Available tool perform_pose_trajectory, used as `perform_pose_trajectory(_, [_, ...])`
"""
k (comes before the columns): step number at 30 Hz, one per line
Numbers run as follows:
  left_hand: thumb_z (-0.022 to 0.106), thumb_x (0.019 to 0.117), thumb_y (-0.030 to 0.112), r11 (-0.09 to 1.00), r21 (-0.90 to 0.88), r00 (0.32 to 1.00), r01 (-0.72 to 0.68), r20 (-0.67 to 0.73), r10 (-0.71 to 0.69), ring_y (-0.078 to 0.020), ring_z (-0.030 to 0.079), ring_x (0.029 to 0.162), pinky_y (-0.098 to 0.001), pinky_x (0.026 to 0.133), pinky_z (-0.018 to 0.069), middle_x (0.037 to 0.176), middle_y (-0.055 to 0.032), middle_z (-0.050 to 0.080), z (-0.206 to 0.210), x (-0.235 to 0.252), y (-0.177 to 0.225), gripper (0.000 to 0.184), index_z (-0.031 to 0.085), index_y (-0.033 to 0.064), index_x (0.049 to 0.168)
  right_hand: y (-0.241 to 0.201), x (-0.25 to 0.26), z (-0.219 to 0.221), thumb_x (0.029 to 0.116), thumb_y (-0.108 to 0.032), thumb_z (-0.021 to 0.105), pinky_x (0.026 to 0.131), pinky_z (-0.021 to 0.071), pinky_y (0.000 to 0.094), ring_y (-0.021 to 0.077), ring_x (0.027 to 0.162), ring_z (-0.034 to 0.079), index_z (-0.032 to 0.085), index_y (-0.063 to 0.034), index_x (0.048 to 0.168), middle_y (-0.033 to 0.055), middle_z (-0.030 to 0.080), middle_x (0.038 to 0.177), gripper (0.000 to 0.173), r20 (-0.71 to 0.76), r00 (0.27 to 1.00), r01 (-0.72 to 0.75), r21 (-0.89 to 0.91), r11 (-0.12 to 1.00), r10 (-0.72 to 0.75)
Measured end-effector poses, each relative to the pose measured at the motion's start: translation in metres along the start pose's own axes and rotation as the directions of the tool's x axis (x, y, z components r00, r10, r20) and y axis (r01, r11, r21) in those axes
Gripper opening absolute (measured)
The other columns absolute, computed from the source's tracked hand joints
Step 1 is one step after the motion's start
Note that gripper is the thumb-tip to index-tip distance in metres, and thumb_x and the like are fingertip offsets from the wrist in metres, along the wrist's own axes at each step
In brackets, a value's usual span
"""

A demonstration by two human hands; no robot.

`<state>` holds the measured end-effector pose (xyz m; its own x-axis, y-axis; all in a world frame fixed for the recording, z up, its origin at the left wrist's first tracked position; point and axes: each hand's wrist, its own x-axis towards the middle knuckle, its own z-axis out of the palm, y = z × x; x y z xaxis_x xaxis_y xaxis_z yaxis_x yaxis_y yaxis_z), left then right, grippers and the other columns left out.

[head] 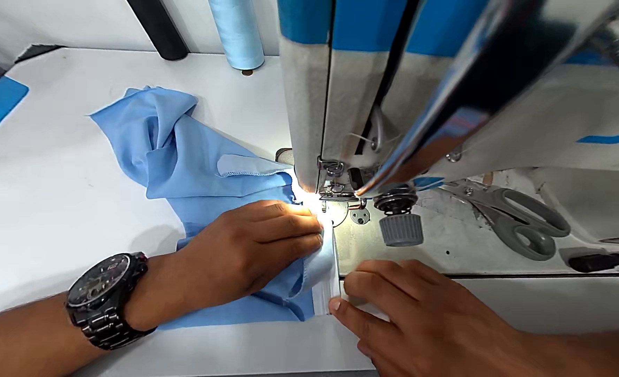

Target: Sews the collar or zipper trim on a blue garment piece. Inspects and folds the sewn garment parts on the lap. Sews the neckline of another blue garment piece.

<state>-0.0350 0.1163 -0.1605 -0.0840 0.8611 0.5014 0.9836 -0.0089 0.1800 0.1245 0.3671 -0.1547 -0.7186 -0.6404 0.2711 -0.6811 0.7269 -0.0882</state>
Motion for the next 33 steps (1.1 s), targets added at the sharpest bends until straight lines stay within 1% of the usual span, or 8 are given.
perform_pose_trajectory(1, [0.052, 0.1023, 0.009, 1.000, 0.029, 1.000, 0.001, 0.008, -0.001, -0.0198, 0.066, 0.119, -0.0334, 0.104, 0.0524, 0.118, -0.0071, 0.074, 0.001, 0.000, 0.002, 0.027, 0.078, 0.0069, 0.109, 0.000, 0.000, 0.000, 0.1048, -0.029, 0.044, 0.097, 0.0486, 0.0355, 0.0221, 0.130, 0.056, 0.065, -0.0192, 0.131, 0.0031, 0.065, 0.135, 0.035, 0.008, 1.000, 0.006, 0.002, 1.000, -0.006])
perform_pose_trajectory(2, [0.052, 0.1022, 0.009, 0.999, 0.051, 1.000, 0.002, 0.012, -0.003, -0.0193, 0.067, 0.116, -0.0320, 0.101, 0.0533, 0.118, -0.0071, 0.074, 0.002, 0.000, 0.002, 0.027, 0.078, 0.0078, 0.110, 0.001, 0.000, 0.001, 0.1052, -0.028, 0.044, 0.103, 0.0463, 0.0370, 0.0225, 0.137, 0.052, 0.065, -0.0179, 0.131, 0.0026, 0.062, 0.141, 0.035, 0.011, 1.000, 0.017, 0.005, 1.000, -0.017])
perform_pose_trajectory(5, [0.052, 0.1021, 0.009, 0.996, 0.092, 0.999, 0.002, 0.033, -0.005, -0.0193, 0.066, 0.116, -0.0314, 0.099, 0.0535, 0.119, -0.0059, 0.073, 0.002, 0.001, 0.004, 0.028, 0.078, 0.0114, 0.113, 0.003, 0.000, 0.002, 0.1060, -0.026, 0.044, 0.111, 0.0431, 0.0365, 0.0230, 0.140, 0.050, 0.065, -0.0147, 0.131, 0.0030, 0.063, 0.140, 0.035, 0.007, 0.998, 0.056, 0.017, 0.998, -0.056])
perform_pose_trajectory(10, [0.052, 0.1012, 0.009, 0.995, 0.101, 0.999, 0.018, 0.036, -0.022, -0.0197, 0.065, 0.119, -0.0321, 0.101, 0.0529, 0.119, -0.0037, 0.073, 0.004, 0.000, 0.006, 0.029, 0.078, 0.0147, 0.113, 0.007, 0.003, 0.002, 0.1058, -0.024, 0.044, 0.108, 0.0440, 0.0344, 0.0230, 0.135, 0.055, 0.065, -0.0118, 0.129, 0.0046, 0.066, 0.136, 0.034, 0.003, 0.994, 0.105, 0.046, 0.993, -0.105])
perform_pose_trajectory(18, [0.053, 0.1007, 0.012, 0.994, 0.105, 0.998, 0.043, 0.050, -0.048, -0.0176, 0.065, 0.117, -0.0341, 0.098, 0.0526, 0.120, -0.0004, 0.073, 0.003, 0.000, 0.003, 0.029, 0.079, 0.0183, 0.113, 0.018, 0.008, 0.003, 0.1062, -0.023, 0.045, 0.116, 0.0399, 0.0359, 0.0253, 0.138, 0.053, 0.066, -0.0100, 0.128, 0.0072, 0.066, 0.135, 0.033, 0.008, 0.988, 0.148, 0.173, 0.974, -0.151])
perform_pose_trajectory(26, [0.053, 0.1013, 0.012, 0.992, 0.124, 0.999, 0.018, 0.043, -0.023, -0.0174, 0.065, 0.113, -0.0326, 0.096, 0.0527, 0.116, -0.0009, 0.073, 0.002, 0.002, -0.002, 0.029, 0.078, 0.0176, 0.114, 0.020, 0.011, 0.005, 0.1055, -0.020, 0.044, 0.108, 0.0446, 0.0349, 0.0242, 0.135, 0.054, 0.065, -0.0115, 0.130, 0.0053, 0.067, 0.133, 0.034, 0.006, 0.986, 0.164, 0.108, 0.981, -0.166])
perform_pose_trajectory(30, [0.052, 0.1006, 0.011, 0.990, 0.140, 0.999, 0.018, 0.035, -0.024, -0.0178, 0.066, 0.112, -0.0323, 0.094, 0.0529, 0.115, -0.0013, 0.073, 0.002, 0.002, -0.002, 0.029, 0.078, 0.0170, 0.114, 0.022, 0.012, 0.004, 0.1064, -0.021, 0.044, 0.107, 0.0470, 0.0357, 0.0248, 0.134, 0.055, 0.065, -0.0098, 0.131, 0.0067, 0.067, 0.134, 0.034, 0.005, 0.984, 0.176, 0.121, 0.977, -0.178])
perform_pose_trajectory(33, [0.052, 0.1003, 0.010, 0.989, 0.145, 0.999, 0.006, 0.034, -0.011, -0.0186, 0.065, 0.113, -0.0335, 0.095, 0.0517, 0.114, -0.0018, 0.073, 0.002, 0.003, -0.002, 0.029, 0.078, 0.0149, 0.113, 0.023, 0.013, 0.003, 0.1062, -0.020, 0.043, 0.105, 0.0474, 0.0358, 0.0246, 0.134, 0.056, 0.065, -0.0100, 0.131, 0.0067, 0.067, 0.133, 0.034, 0.012, 0.983, 0.180, 0.115, 0.977, -0.182])
